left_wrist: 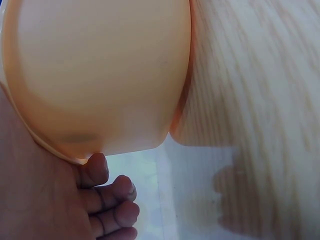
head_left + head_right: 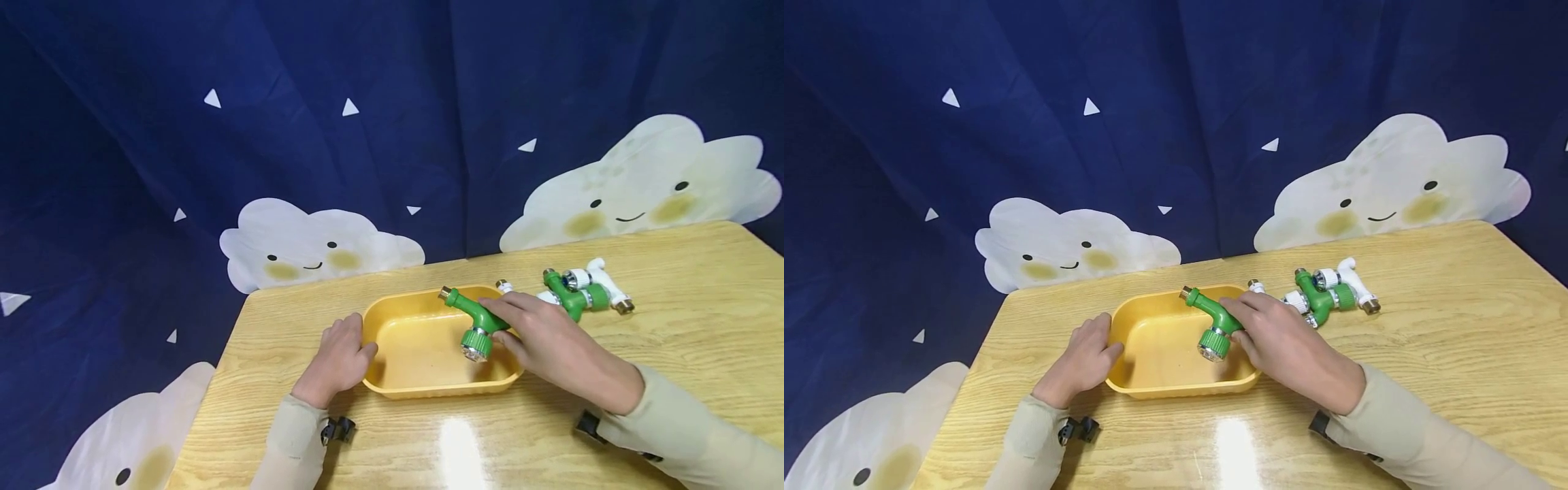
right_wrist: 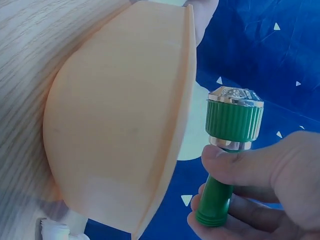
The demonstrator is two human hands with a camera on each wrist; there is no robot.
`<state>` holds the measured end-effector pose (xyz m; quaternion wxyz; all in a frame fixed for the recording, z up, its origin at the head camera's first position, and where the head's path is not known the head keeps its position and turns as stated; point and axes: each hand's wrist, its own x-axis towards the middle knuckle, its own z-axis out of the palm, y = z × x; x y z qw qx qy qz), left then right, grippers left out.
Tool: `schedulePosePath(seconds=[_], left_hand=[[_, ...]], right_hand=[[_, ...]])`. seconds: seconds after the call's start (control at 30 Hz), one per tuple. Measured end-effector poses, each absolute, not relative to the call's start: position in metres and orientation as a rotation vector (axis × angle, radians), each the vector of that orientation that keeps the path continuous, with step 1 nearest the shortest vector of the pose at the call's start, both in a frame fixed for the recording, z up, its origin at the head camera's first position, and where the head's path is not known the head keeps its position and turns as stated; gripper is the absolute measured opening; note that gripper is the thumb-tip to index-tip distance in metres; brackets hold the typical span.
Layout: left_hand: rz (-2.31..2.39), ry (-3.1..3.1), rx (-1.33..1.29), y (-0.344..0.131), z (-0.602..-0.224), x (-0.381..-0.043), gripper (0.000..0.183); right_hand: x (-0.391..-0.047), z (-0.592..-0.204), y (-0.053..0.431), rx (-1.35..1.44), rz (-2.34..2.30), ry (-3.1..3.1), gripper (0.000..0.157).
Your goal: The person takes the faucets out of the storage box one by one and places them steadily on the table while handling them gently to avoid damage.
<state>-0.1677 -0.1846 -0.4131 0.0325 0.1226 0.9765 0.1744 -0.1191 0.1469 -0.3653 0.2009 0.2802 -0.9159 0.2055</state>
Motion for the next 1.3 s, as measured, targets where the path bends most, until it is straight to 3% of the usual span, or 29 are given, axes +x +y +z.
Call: schedulePosePath(seconds=[1.3], left_hand=[[0.545,3.012,0.385,-0.184,-0.413,-0.167,0.013]], right_hand=[[-0.121,-0.352,0.163,0.659,0.601,-2.595,0.048]])
